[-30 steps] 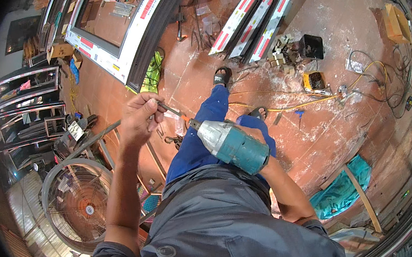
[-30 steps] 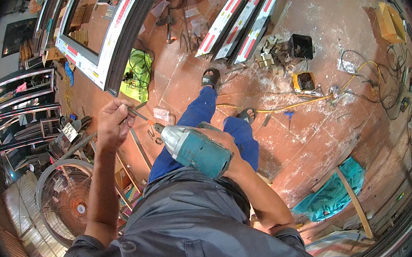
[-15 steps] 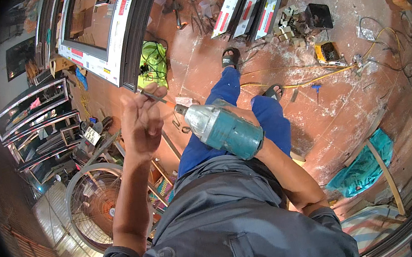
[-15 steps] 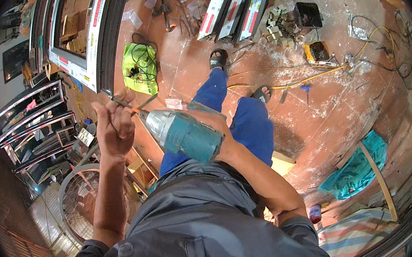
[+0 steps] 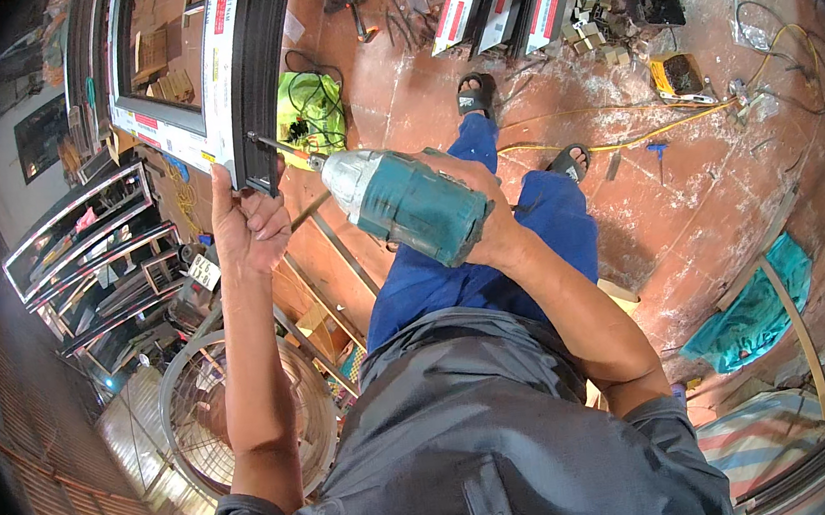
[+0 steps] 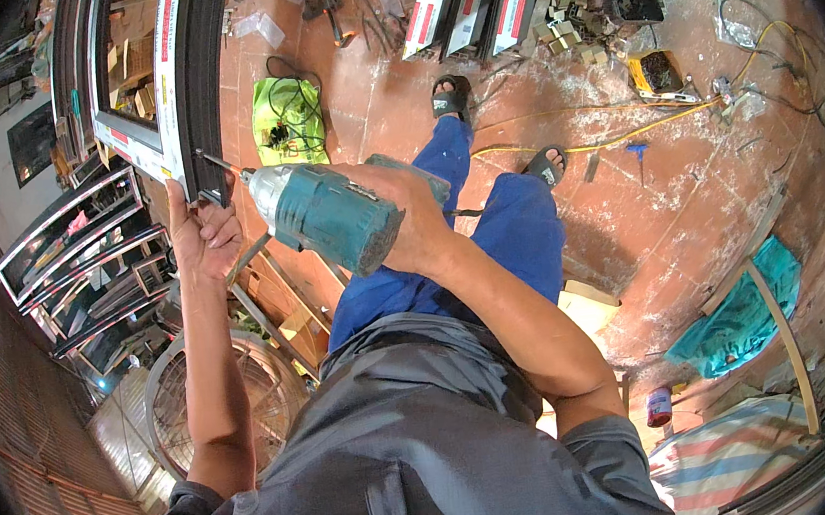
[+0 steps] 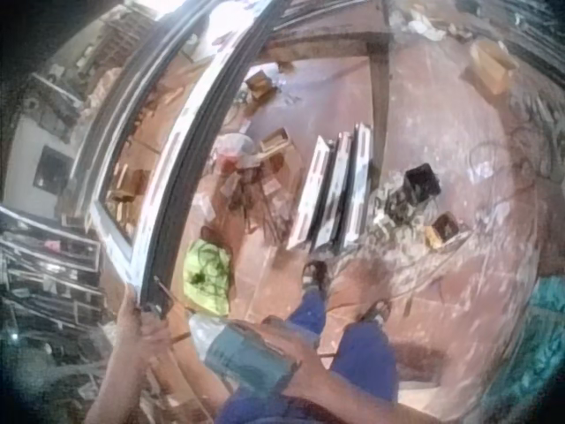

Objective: The person assembles a rectangular window frame by aligning metal profiles and securing them with a cordless drill. They then move the frame aside and measure another metal profile with a tape measure.

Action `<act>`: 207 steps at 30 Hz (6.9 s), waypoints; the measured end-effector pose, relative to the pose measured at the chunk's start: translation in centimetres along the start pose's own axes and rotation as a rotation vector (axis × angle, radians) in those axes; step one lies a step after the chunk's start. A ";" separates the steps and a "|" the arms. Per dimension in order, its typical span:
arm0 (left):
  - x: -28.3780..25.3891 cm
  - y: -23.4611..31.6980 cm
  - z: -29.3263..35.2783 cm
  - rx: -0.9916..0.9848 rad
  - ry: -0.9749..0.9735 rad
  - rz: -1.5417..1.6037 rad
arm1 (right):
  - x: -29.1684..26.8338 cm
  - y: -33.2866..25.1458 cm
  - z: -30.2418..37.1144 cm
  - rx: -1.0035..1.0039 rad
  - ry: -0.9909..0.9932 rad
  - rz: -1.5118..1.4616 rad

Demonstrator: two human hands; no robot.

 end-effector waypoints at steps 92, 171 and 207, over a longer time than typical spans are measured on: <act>-2.3 2.1 -1.6 -0.251 -0.472 0.014 | 0.5 -0.6 -5.3 -0.009 -0.105 0.165; 3.7 18.1 -5.7 1.518 -1.224 -2.179 | 27.4 -3.1 9.1 0.508 0.750 0.808; 4.5 16.3 -6.1 1.789 -1.552 -1.856 | 39.1 11.3 -8.5 -0.365 1.519 0.344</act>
Point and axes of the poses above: each hand's wrist, its own z-axis away from the middle knuckle, its own x-axis out of the palm, y = z × x, the point moved 4 cm from there along -z, towards the middle knuckle, and after that the axes turned 2 degrees about -y, right-handed, at the moved point
